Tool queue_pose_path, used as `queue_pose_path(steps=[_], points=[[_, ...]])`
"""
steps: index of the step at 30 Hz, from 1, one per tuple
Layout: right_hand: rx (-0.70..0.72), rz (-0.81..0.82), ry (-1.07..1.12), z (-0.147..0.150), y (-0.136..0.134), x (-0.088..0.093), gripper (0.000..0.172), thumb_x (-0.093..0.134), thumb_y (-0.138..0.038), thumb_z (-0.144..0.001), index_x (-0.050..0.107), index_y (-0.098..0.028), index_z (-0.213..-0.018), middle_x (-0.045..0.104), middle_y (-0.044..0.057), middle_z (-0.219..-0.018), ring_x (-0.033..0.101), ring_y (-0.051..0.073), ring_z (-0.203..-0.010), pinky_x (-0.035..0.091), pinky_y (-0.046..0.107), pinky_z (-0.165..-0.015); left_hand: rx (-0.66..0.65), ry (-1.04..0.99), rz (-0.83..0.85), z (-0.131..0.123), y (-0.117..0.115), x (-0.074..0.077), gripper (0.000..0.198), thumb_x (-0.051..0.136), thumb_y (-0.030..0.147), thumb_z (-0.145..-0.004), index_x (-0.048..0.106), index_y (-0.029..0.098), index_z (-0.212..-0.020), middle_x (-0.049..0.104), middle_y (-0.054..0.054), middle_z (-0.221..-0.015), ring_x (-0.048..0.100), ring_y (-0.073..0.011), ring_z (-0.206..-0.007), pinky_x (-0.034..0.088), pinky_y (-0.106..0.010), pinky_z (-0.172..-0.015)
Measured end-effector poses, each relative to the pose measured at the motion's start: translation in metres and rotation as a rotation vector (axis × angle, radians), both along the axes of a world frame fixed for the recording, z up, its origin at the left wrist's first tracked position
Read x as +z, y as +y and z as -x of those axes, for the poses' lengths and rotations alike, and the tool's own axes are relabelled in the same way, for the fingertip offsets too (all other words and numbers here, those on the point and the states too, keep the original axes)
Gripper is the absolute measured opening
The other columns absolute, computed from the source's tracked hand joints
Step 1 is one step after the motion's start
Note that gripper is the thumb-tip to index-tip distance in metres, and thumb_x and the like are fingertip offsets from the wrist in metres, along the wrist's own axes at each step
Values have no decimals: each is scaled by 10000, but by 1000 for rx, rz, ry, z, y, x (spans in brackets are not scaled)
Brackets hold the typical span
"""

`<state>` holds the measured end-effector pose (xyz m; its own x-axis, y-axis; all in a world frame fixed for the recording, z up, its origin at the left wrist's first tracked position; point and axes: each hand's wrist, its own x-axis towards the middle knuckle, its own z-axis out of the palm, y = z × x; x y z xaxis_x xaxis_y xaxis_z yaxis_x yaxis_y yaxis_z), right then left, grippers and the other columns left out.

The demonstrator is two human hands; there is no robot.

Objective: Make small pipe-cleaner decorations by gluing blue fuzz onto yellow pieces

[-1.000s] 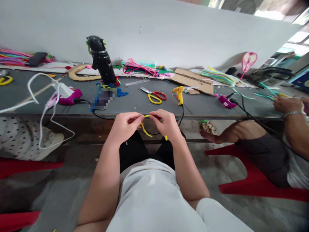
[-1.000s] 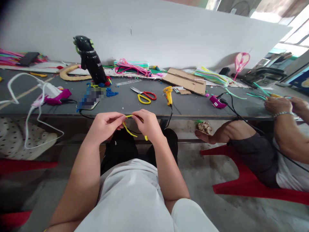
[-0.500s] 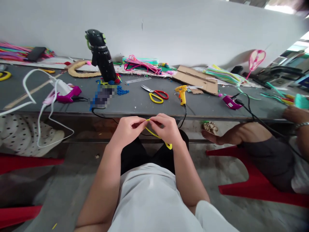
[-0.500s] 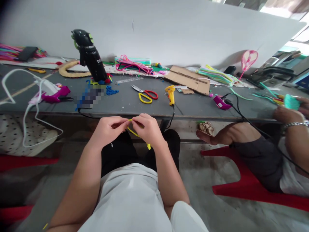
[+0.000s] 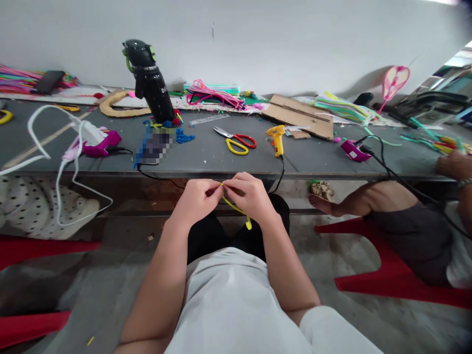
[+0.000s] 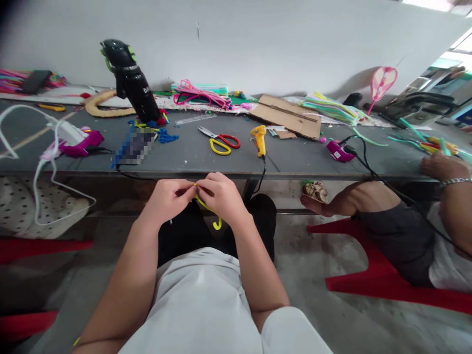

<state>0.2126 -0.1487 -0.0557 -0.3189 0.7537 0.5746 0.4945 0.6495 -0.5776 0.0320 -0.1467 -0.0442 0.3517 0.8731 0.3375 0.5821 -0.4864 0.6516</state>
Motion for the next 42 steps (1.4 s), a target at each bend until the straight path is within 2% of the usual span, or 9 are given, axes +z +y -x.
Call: queue_pose_path(steps=[5,9,16,20,26,31,34,38,42], points=[[37,10,4,-1,0,-4,238,547,-210,-951,757,-188,-1060,655,72,-900,591,168,-842,483,281,-749,64,-101,89,1,2,-7,267,552,263,-889,745,152,-743,712,-24,-678,615,-146,-580,427,-239,-549],[53,49,-19,0,1,-7,280,539,-225,-959,738,-198,-1154,650,80,-935,592,172,-862,484,288,-759,121,-142,94,1,3,-9,266,562,272,-877,753,151,-737,707,-28,-654,619,-156,-563,442,-245,-536],[2,97,125,0,5,-12,256,577,-193,-915,772,-178,-1080,648,58,-865,597,140,-745,483,262,-691,101,-175,85,2,0,-9,251,600,336,-889,790,173,-914,756,-39,-789,679,-185,-677,505,-257,-637],[19,120,155,2,4,-12,252,579,-215,-920,772,-173,-1078,648,51,-853,593,127,-715,479,255,-675,121,-181,29,2,0,-9,241,602,317,-890,794,173,-912,761,-40,-798,671,-177,-667,497,-254,-638],[42,140,132,6,0,-8,274,559,-230,-932,755,-153,-1107,632,45,-824,566,121,-696,464,250,-660,168,-94,-153,0,2,-8,243,579,276,-906,780,157,-842,761,-56,-822,668,-172,-716,479,-252,-681],[-18,273,148,1,-2,-6,254,593,-267,-914,759,-150,-1067,662,55,-843,587,137,-720,466,269,-673,239,-184,-50,3,5,-13,233,616,340,-891,775,170,-897,747,-39,-772,658,-164,-650,492,-252,-639],[-2,441,276,-3,0,-5,266,630,-327,-891,750,-147,-1046,709,69,-906,634,165,-791,502,282,-716,275,-297,7,4,6,-17,232,646,351,-862,773,175,-941,756,-46,-813,673,-173,-667,519,-259,-645],[129,659,476,-10,1,-2,308,603,-366,-901,730,-149,-1079,705,44,-849,628,141,-724,524,269,-680,297,-398,33,3,9,-19,261,662,352,-842,771,168,-993,755,-64,-850,681,-178,-698,553,-270,-673],[298,697,599,-19,1,-1,299,632,-318,-883,717,-200,-1144,717,48,-1028,654,145,-860,549,275,-766,348,-597,92,2,13,-22,363,669,348,-838,734,178,-1152,685,-22,-749,622,-127,-604,544,-232,-598]])
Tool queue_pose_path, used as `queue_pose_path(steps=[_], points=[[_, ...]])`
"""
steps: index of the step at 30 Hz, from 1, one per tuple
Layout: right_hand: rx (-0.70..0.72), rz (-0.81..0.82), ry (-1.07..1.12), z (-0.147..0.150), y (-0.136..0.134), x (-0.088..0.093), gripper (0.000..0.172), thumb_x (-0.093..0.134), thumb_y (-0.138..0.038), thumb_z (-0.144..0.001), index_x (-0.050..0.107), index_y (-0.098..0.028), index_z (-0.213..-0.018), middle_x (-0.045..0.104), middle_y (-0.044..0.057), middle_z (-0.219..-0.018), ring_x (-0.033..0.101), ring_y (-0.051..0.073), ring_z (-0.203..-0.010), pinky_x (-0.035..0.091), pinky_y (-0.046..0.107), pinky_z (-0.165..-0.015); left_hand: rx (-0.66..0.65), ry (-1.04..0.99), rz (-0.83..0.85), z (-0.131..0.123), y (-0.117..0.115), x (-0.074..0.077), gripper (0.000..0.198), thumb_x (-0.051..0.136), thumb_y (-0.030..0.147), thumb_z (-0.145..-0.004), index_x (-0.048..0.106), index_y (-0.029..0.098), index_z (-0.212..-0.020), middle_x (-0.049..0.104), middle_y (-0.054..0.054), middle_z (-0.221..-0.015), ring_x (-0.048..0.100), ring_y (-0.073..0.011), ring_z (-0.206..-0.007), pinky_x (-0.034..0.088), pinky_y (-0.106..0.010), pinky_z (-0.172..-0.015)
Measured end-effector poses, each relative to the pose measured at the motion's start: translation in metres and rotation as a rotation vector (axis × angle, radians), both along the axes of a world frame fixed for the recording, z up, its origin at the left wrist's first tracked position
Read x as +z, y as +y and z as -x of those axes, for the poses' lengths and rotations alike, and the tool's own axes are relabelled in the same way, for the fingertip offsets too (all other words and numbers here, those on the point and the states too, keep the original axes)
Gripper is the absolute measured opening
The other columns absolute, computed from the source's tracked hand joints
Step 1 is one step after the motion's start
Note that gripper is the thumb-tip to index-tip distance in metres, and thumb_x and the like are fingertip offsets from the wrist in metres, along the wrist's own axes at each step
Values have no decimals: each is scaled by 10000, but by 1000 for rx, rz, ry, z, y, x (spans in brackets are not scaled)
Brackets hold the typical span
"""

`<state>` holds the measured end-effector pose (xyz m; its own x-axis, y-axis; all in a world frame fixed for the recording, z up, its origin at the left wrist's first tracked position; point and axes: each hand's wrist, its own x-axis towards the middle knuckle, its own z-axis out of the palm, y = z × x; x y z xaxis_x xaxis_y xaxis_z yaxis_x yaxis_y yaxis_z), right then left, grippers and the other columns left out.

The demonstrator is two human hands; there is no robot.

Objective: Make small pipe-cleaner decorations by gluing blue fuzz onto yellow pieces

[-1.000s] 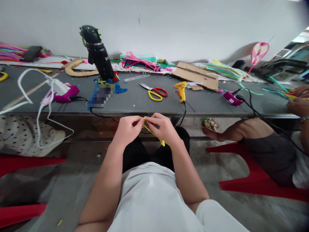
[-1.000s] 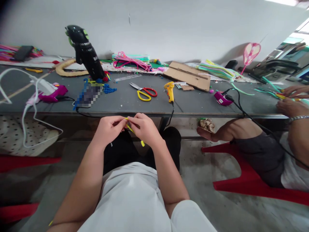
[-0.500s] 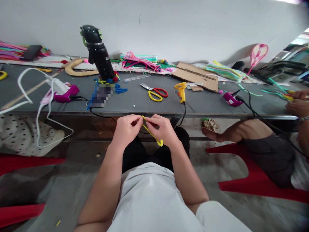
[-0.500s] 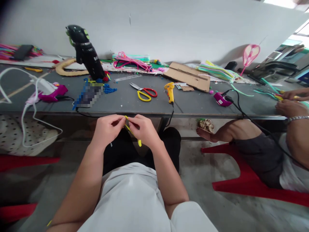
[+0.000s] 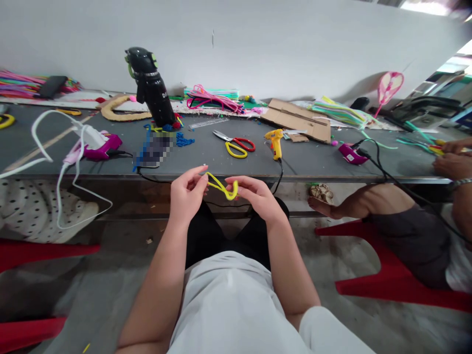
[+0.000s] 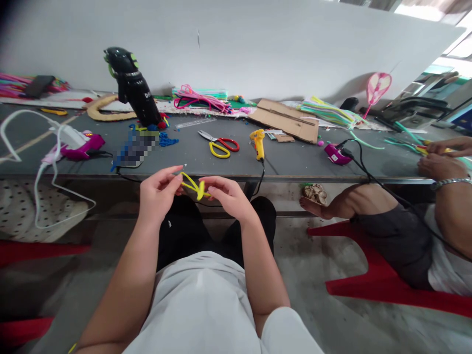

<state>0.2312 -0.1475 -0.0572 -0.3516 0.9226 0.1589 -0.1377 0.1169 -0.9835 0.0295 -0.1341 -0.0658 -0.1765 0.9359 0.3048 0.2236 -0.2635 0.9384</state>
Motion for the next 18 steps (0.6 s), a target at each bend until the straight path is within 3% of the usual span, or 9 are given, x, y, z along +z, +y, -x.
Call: queue_pose_path(steps=[4,7,10,13,18], points=[[-12,20,108,1,1,-7,355,757,-321,-792,715,-223,-1130,720,53,-1099,689,179,-931,581,328,-827,43,-161,46,-2,3,-5,310,680,349,-825,748,170,-1069,679,-27,-770,595,-108,-586,526,-208,-552],[-173,24,192,11,4,-13,317,812,-332,-737,733,-211,-1019,747,37,-962,707,171,-862,583,345,-863,-9,-258,99,-7,2,-7,312,697,368,-815,733,173,-1056,700,-37,-841,632,-120,-641,555,-231,-600],[-304,44,307,20,9,-16,294,799,-345,-755,718,-202,-999,745,29,-900,699,143,-786,585,302,-797,-141,-354,180,-14,-2,-8,330,737,374,-790,725,179,-1055,721,-44,-887,671,-135,-708,571,-248,-653],[-362,84,386,22,12,-17,416,794,-347,-758,658,-213,-1127,733,18,-891,679,121,-728,576,272,-745,-298,-376,268,-21,-8,-8,340,760,364,-780,729,161,-1051,742,-69,-915,687,-152,-749,572,-263,-682],[-429,37,307,20,12,-19,512,788,-373,-755,591,-203,-1196,677,-16,-807,644,123,-686,566,288,-717,-529,-435,348,-25,-15,-8,415,791,258,-753,723,182,-1156,744,-97,-1099,709,-183,-862,570,-296,-772]])
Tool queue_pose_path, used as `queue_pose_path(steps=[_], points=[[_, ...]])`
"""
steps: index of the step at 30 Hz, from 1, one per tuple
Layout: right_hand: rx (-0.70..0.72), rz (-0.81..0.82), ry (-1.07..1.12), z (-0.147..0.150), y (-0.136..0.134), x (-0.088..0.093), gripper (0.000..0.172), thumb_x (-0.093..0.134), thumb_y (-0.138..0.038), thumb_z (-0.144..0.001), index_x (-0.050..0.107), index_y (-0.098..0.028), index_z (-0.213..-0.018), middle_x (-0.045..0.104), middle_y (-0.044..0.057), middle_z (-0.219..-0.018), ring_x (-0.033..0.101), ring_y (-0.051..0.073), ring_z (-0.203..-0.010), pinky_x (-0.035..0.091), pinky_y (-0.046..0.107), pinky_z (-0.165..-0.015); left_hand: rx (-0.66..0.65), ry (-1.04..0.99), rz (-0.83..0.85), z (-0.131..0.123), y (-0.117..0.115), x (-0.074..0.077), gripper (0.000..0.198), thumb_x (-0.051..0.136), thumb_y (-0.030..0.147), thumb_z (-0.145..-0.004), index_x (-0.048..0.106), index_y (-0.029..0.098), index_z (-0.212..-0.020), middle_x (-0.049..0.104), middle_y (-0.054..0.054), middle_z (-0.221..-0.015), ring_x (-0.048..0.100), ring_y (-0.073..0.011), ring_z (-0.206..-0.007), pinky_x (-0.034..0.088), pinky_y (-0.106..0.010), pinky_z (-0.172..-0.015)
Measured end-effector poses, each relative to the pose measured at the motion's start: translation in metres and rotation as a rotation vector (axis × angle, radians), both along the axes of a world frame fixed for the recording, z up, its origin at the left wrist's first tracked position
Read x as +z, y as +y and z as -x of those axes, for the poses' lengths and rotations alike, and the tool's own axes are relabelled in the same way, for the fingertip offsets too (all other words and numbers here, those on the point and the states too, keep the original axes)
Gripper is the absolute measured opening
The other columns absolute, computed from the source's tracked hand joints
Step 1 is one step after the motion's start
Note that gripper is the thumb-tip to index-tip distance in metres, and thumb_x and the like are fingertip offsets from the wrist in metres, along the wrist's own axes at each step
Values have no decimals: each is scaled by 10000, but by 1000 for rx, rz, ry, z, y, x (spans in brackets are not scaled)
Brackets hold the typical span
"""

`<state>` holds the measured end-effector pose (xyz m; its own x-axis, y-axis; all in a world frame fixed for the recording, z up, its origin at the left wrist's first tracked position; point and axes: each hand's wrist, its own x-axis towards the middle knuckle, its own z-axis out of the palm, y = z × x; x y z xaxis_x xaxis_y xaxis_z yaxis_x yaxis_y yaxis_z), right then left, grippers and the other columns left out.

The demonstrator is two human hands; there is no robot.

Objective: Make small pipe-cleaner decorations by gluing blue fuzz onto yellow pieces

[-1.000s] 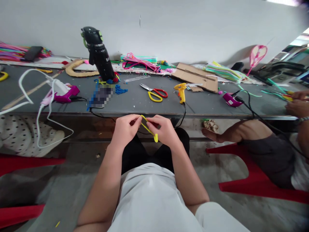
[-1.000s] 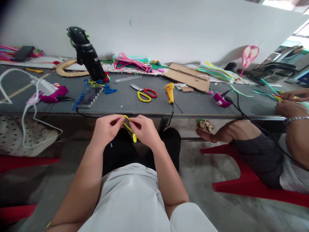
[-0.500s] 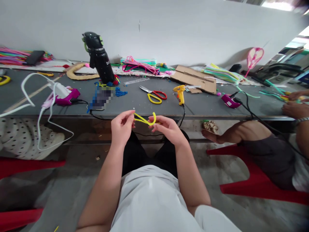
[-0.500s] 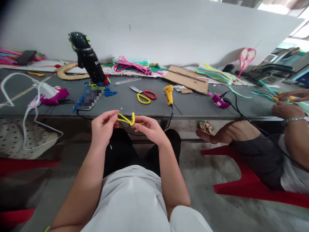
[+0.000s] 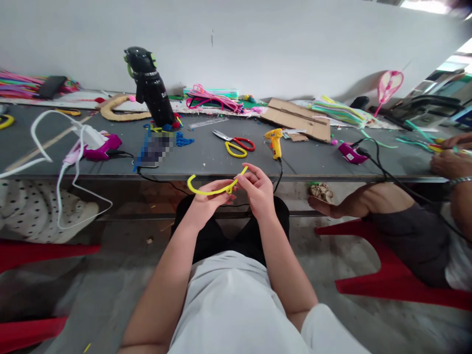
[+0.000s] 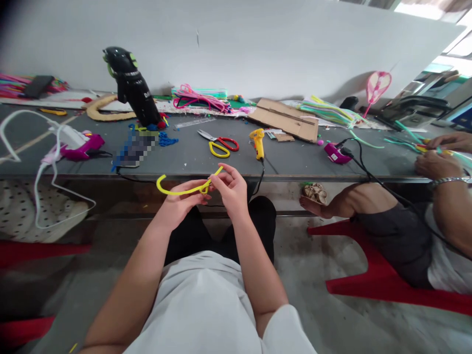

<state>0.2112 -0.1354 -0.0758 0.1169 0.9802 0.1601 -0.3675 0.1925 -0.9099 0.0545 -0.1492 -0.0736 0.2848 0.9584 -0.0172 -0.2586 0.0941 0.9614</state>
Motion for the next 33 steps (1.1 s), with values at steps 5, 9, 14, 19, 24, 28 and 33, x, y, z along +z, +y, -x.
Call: queue_pose_path(steps=[5,9,14,19,24,28,33], points=[[7,-56,-107,1,-2,-1,507,762,-376,-779,585,-210,-1224,668,-12,-826,646,124,-720,562,285,-735,-52,-127,97,0,1,-2,361,713,376,-839,745,161,-1126,756,-121,-1079,732,-222,-900,573,-327,-817],[-53,-67,-99,0,0,-4,498,750,-367,-787,583,-205,-1228,654,-9,-825,643,130,-760,561,286,-759,21,-155,136,0,4,-5,316,672,371,-863,762,126,-1042,765,-142,-1048,736,-207,-862,573,-305,-787],[-151,-48,-139,-5,6,-8,502,743,-373,-785,579,-194,-1225,649,1,-831,637,137,-773,551,296,-782,-25,-108,124,3,2,-5,297,718,316,-829,762,118,-1046,765,-161,-1046,739,-214,-856,570,-330,-835],[-220,-46,-121,-11,8,-9,491,736,-365,-786,578,-193,-1217,639,-4,-815,629,133,-763,547,294,-775,-45,-147,119,7,2,-3,265,711,286,-838,766,114,-1033,771,-168,-1008,744,-209,-869,574,-307,-836],[-251,-29,-112,-11,9,-9,517,736,-376,-785,566,-198,-1239,639,-10,-822,630,128,-761,548,291,-783,-53,-141,107,9,1,-3,296,719,302,-839,761,125,-1073,767,-167,-1036,742,-210,-905,575,-303,-850],[-236,-13,-84,-6,8,-9,603,763,-374,-768,530,-191,-1293,644,-16,-817,635,125,-755,550,288,-792,38,-104,90,3,2,-4,322,813,309,-752,769,140,-1022,779,-133,-977,742,-190,-823,586,-328,-845],[-87,60,25,0,7,-9,648,759,-428,-775,522,-204,-1334,688,21,-918,660,131,-773,558,288,-776,213,-70,33,-2,4,-4,325,863,320,-686,777,148,-948,786,-101,-926,744,-193,-807,600,-348,-839]])
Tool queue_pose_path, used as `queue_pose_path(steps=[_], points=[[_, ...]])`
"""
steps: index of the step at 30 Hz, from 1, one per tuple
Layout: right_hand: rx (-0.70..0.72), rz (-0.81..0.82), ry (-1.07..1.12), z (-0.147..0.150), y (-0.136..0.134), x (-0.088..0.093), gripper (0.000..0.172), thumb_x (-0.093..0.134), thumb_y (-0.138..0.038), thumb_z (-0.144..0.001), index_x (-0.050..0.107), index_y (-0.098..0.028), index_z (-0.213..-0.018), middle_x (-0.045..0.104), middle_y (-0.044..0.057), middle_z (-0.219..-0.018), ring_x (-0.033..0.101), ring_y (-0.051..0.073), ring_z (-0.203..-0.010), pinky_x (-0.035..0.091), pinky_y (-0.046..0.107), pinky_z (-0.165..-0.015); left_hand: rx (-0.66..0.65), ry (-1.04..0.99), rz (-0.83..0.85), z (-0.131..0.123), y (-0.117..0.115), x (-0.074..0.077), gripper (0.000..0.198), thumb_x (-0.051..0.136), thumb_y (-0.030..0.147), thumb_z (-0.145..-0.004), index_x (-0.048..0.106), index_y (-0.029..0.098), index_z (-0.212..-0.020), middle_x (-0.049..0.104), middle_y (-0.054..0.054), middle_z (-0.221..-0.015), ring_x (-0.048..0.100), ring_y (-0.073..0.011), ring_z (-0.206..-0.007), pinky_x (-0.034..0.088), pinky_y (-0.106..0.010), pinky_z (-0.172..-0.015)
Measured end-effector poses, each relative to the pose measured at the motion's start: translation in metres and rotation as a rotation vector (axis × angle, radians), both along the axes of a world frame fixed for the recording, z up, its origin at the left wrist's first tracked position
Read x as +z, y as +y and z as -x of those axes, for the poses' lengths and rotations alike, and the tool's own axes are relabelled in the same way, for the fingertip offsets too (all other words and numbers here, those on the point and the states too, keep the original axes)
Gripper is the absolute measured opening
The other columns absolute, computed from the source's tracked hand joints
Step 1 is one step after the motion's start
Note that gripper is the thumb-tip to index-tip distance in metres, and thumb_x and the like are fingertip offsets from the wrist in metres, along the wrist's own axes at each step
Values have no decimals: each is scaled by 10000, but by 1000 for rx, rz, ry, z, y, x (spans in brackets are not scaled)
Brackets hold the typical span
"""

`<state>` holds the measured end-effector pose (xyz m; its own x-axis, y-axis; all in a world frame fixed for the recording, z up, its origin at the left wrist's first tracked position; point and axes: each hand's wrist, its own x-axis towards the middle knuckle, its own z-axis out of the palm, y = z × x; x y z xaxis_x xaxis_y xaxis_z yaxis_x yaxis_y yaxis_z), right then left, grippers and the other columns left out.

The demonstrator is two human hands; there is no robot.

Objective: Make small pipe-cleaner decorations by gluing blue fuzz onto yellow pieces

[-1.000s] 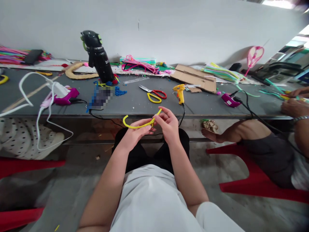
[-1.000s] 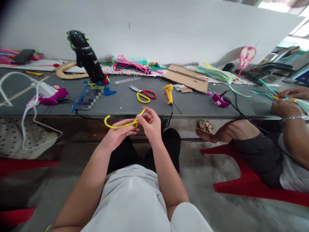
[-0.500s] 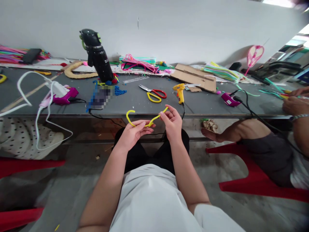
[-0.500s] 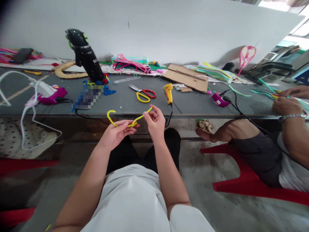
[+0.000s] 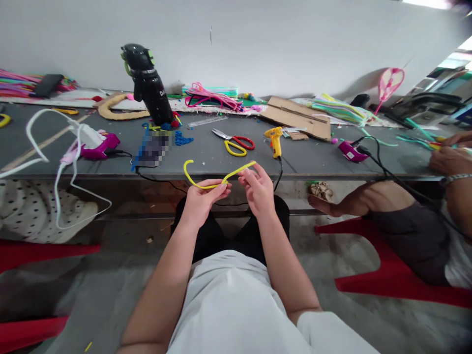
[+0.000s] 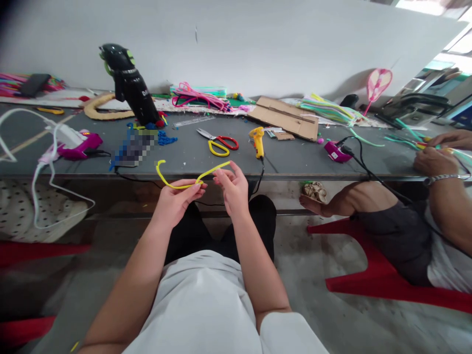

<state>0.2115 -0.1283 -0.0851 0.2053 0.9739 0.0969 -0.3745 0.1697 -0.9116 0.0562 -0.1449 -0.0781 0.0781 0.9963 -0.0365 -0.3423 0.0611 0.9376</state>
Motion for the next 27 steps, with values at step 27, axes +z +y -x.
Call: queue_pose_path(steps=[27], points=[[222,-78,-111,14,-9,-4,213,749,-392,-794,769,-188,-853,734,44,-879,682,184,-849,555,312,-822,-10,-35,-29,4,0,-1,284,810,322,-763,719,128,-948,768,-72,-803,738,-151,-706,608,-251,-724]])
